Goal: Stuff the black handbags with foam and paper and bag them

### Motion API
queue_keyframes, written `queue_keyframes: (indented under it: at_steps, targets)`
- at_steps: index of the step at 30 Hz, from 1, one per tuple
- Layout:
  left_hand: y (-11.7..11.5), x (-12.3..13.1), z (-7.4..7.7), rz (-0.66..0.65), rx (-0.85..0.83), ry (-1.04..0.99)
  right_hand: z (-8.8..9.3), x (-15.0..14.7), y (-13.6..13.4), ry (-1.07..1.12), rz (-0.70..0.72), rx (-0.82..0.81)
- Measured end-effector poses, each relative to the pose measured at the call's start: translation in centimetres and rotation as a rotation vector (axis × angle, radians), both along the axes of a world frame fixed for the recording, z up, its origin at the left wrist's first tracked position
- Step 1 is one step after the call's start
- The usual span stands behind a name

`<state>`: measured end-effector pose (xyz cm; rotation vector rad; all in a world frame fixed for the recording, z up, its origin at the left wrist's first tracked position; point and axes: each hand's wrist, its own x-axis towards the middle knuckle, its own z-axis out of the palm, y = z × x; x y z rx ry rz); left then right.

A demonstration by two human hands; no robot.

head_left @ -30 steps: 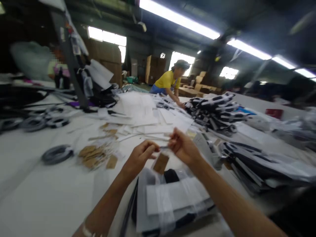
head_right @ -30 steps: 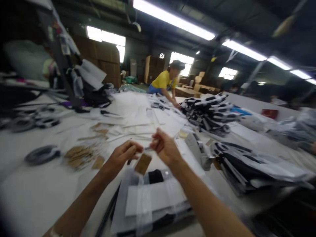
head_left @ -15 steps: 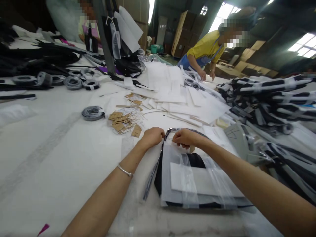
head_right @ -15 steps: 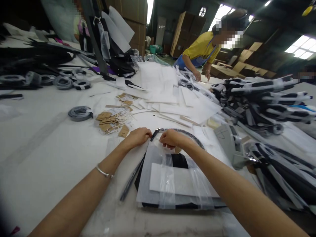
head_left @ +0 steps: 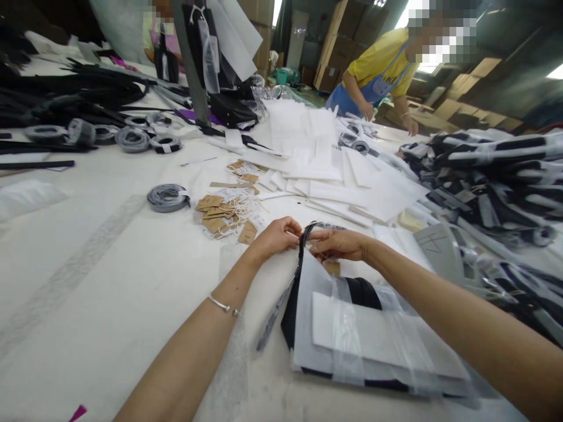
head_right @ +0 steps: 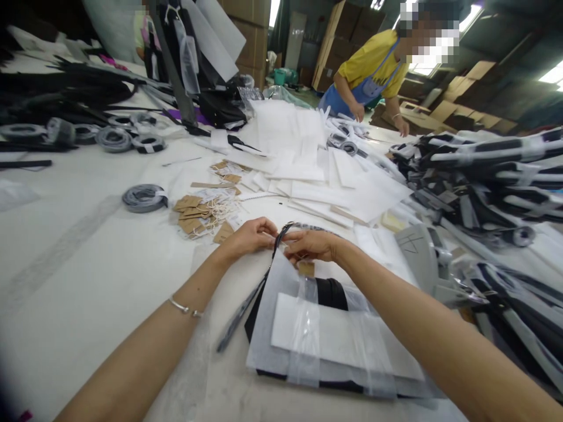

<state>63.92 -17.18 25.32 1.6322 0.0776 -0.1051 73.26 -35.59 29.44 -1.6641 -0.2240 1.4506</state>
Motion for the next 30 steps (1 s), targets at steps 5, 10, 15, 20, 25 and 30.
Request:
queue_keyframes:
  at_steps: [5,10,15,20,25,30]
  targets:
    - [-0.7,-0.1,-0.1,0.037,-0.169,0.099,-0.3,-0.6,-0.2,0.031,0.052,0.100]
    - [-0.9,0.1,-0.4,0.027,-0.190,0.171,-1.0,-1.0,0.0,0.010,0.040,0.107]
    - [0.6,-0.5,0.9,-0.201,-0.093,0.183,-1.4,-1.4,0.1,0.107,0.039,0.166]
    - [0.9,-0.8,1.8,-0.211,0.180,0.110,-1.4,-1.5,-0.1,0.101,-0.017,0.223]
    - [0.3,-0.7,1.5,-0.068,0.464,0.095,-1.0,-1.6,-0.5,-0.008,0.054,0.153]
    - [1.5,-0.9,2.5,-0.065,0.600,0.041,-0.6,-2.6,-2.2,-0.577,0.290,-0.105]
